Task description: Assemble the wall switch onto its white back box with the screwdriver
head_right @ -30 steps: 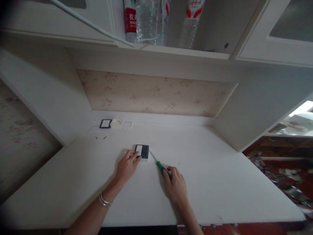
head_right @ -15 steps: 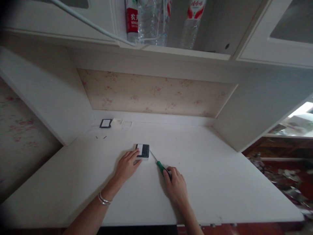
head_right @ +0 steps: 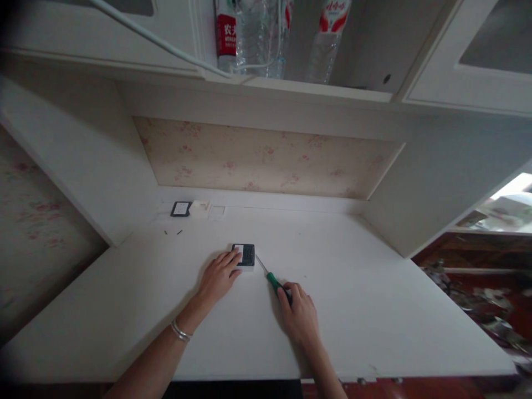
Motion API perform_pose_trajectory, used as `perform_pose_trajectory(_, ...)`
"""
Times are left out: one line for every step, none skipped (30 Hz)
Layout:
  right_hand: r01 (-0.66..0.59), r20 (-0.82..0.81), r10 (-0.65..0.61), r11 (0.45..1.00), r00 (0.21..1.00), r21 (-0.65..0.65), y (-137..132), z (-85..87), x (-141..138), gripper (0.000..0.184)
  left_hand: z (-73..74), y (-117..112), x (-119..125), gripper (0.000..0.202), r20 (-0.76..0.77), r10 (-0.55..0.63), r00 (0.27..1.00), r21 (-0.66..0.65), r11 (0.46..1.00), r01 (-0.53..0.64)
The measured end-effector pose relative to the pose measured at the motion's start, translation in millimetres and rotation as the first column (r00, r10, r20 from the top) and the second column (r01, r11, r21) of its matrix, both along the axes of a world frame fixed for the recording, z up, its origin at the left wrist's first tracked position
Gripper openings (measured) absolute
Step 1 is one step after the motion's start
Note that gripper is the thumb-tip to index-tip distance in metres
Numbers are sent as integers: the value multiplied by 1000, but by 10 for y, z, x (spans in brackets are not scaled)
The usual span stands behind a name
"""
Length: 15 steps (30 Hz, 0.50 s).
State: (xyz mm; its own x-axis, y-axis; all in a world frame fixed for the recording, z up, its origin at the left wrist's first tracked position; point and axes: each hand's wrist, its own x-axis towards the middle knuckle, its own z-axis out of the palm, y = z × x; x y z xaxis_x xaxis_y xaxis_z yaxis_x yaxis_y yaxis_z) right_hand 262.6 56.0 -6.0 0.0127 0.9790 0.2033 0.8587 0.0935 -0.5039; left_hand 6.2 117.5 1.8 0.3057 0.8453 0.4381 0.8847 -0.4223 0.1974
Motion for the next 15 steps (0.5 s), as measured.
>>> perform_pose_trajectory(-2, 1, 2, 1000, 1000, 0, 0, -1, -1, 35, -4, 1, -2, 47, -2, 1, 1000, 0, 1000, -1)
perform_pose_trajectory(-3, 2, 3, 1000, 1000, -1, -1, -2, -1, 35, -5, 1, -2, 47, -6, 4, 1000, -1, 1000, -4)
perform_pose_trajectory(-4, 4, 4, 1000, 1000, -2, -2, -2, -2, 35, -3, -1, -2, 46, -11, 7, 1000, -2, 1000, -8)
perform_pose_trajectory(-5, 6, 5, 1000, 1000, -2, -4, -2, -2, 35, 1, -3, 0, 46, -18, 12, 1000, -3, 1000, -12)
perform_pose_trajectory(-5, 7, 5, 1000, 1000, -3, -5, -2, -2, 35, 8, -6, 2, 46, -26, 15, 1000, -5, 1000, -15)
perform_pose_trajectory(-6, 8, 6, 1000, 1000, -3, -6, -2, -2, 36, 16, -10, 4, 45, -33, 18, 999, -6, 1000, -18)
perform_pose_trajectory(-9, 8, 9, 1000, 1000, -2, -6, -2, -2, 36, 26, -14, 6, 45, -41, 21, 999, -6, 1000, -21)
perform_pose_trajectory(-12, 8, 12, 1000, 1000, -1, -7, -3, -2, 36, 35, -18, 7, 46, -47, 22, 999, -7, 1000, -22)
perform_pose_trajectory(-14, 7, 14, 1000, 1000, -2, -7, -3, -1, 36, 43, -22, 9, 46, -52, 22, 998, -8, 1000, -23)
perform_pose_trajectory(-15, 7, 15, 1000, 1000, -3, -8, -2, -2, 37, 50, -24, 9, 46, -53, 22, 998, -9, 1000, -22)
perform_pose_trajectory(-14, 8, 14, 1000, 1000, -5, -9, -1, -2, 37, 53, -26, 9, 46, -51, 20, 999, -11, 1000, -21)
perform_pose_trajectory(-13, 8, 13, 1000, 1000, -8, -12, 1, -4, 37, 54, -26, 8, 46, -44, 18, 999, -12, 1000, -19)
perform_pose_trajectory(-10, 7, 10, 1000, 1000, -10, -15, 4, -5, 37, 51, -25, 7, 46, -34, 14, 999, -12, 1000, -14)
perform_pose_trajectory(-8, 6, 8, 1000, 1000, -11, -19, 7, -7, 37, 45, -23, 5, 46, -20, 10, 1000, -12, 1000, -10)
perform_pose_trajectory(-7, 4, 7, 1000, 1000, -12, -24, 10, -9, 37, 38, -19, 2, 46, -4, 5, 1000, -12, 1000, -5)
